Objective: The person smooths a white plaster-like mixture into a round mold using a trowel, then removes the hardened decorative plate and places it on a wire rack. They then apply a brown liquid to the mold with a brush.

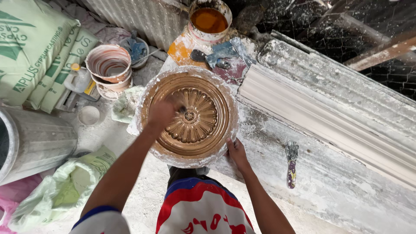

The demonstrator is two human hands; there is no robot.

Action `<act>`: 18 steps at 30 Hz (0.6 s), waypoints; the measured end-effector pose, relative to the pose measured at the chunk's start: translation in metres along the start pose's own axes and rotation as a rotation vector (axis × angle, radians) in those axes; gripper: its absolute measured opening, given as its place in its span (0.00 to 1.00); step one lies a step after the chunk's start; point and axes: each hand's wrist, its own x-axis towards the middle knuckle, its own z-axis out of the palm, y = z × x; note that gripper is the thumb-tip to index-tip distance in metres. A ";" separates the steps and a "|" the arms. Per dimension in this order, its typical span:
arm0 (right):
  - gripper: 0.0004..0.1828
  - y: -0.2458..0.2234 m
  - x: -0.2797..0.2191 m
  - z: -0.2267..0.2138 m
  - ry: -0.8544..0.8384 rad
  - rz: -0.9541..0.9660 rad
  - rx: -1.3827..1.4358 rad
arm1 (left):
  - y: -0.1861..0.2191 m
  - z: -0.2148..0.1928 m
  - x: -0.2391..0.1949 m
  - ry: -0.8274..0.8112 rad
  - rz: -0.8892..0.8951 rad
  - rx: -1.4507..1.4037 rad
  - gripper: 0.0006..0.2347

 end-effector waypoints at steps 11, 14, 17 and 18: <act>0.21 -0.006 -0.002 0.001 0.039 0.012 -0.061 | 0.006 -0.022 0.019 -0.106 -0.378 -0.656 0.18; 0.21 -0.012 0.009 0.006 0.045 0.040 -0.049 | 0.003 -0.028 0.035 -0.435 0.473 0.132 0.13; 0.21 -0.008 0.002 0.003 0.053 0.079 -0.084 | -0.003 -0.017 0.048 -0.358 0.276 0.019 0.12; 0.21 -0.009 0.003 0.004 0.060 0.070 -0.113 | -0.006 -0.016 0.053 -0.328 0.174 0.021 0.13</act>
